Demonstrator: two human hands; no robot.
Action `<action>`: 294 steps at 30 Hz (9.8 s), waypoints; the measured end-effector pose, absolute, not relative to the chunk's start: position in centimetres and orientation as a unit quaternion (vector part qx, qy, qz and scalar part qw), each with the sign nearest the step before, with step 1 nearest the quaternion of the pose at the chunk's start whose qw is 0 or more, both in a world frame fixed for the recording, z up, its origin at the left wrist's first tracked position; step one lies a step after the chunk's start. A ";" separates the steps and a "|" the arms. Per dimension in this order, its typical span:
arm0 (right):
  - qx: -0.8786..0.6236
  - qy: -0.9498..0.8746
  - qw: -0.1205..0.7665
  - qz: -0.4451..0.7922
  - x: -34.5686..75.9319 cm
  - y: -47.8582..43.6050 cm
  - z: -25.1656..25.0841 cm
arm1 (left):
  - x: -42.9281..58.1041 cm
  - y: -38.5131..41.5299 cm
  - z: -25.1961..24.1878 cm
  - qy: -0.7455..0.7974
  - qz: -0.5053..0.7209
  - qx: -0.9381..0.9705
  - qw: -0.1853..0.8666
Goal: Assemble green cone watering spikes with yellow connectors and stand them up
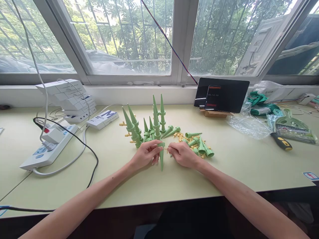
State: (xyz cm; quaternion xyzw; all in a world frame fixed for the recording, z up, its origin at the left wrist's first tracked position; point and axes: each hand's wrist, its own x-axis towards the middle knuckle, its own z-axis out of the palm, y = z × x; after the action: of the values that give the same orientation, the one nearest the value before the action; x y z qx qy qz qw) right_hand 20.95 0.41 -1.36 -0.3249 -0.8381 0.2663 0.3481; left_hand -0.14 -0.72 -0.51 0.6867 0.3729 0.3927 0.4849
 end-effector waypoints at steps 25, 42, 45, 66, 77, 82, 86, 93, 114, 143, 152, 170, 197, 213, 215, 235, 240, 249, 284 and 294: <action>-0.329 -0.836 0.351 0.264 20.9 0.3 -1.4 | -0.1 -0.7 -0.8 0.368 0.401 0.684 0.486; -0.328 -0.806 0.391 0.301 20.4 -0.1 -0.4 | 0.1 -0.8 0.4 0.357 0.392 0.687 0.497; -0.338 -0.798 0.393 0.309 20.3 -0.1 -0.2 | 0.1 -0.7 0.5 0.366 0.381 0.687 0.499; -0.331 -0.814 0.367 0.307 20.7 0.2 -0.2 | 0.0 -0.8 -0.6 0.374 0.398 0.705 0.452; -0.322 -0.805 0.378 0.325 20.6 -0.2 -0.1 | 0.1 -0.9 -0.1 0.359 0.391 0.696 0.485; -0.331 -0.799 0.386 0.322 20.4 -0.1 -0.3 | 0.0 -0.8 -0.2 0.364 0.388 0.701 0.475; -0.344 -0.790 0.383 0.333 20.3 -0.1 -0.2 | 0.2 -0.9 0.2 0.376 0.385 0.707 0.459; -0.344 -0.799 0.372 0.325 20.3 -0.1 0.2 | 0.0 -0.7 0.2 0.386 0.401 0.697 0.452; -0.335 -0.821 0.340 0.312 20.6 0.1 -0.3 | -0.4 -0.6 -0.5 0.387 0.409 0.714 0.416; -0.312 -0.826 0.371 0.286 20.8 0.0 -0.4 | 0.3 -1.1 0.2 0.351 0.436 0.662 0.498; -0.290 -0.826 0.382 0.295 20.7 0.1 -0.3 | 0.0 -0.8 0.3 0.365 0.370 0.604 0.604; -0.300 -0.827 0.377 0.291 20.8 0.0 -0.4 | 0.2 -1.3 0.7 0.361 0.391 0.659 0.533; -0.289 -0.843 0.370 0.263 20.8 0.1 -0.6 | 0.2 -1.3 1.1 0.379 0.355 0.625 0.583; -0.303 -0.845 0.352 0.265 21.0 0.2 -0.9 | 0.2 -1.4 0.3 0.353 0.395 0.670 0.520; -0.301 -0.845 0.350 0.269 21.0 0.2 -0.8 | 0.1 -1.3 0.5 0.359 0.375 0.655 0.549; -0.295 -0.850 0.344 0.269 21.0 0.4 -0.9 | 0.2 -1.2 0.3 0.361 0.398 0.661 0.525; -0.292 -0.854 0.337 0.268 20.9 0.3 -1.0 | -0.1 -0.8 0.3 0.370 0.356 0.622 0.592; -0.300 -0.858 0.336 0.246 21.0 0.5 -1.3 | 0.2 -1.0 0.1 0.361 0.389 0.654 0.539; -0.337 -0.852 0.325 0.235 20.8 0.4 -0.7 | 0.3 -1.1 0.5 0.428 0.348 0.681 0.482; -0.362 -0.832 0.351 0.231 21.0 0.5 -0.6 | 0.1 -0.6 -0.2 0.484 0.324 0.757 0.295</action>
State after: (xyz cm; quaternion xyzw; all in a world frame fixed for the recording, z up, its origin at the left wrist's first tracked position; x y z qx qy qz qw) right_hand 20.96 0.49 -0.63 -0.3625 -0.8317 0.2311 0.3513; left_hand 0.14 -0.58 -0.15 0.7573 0.4842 0.3241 0.2948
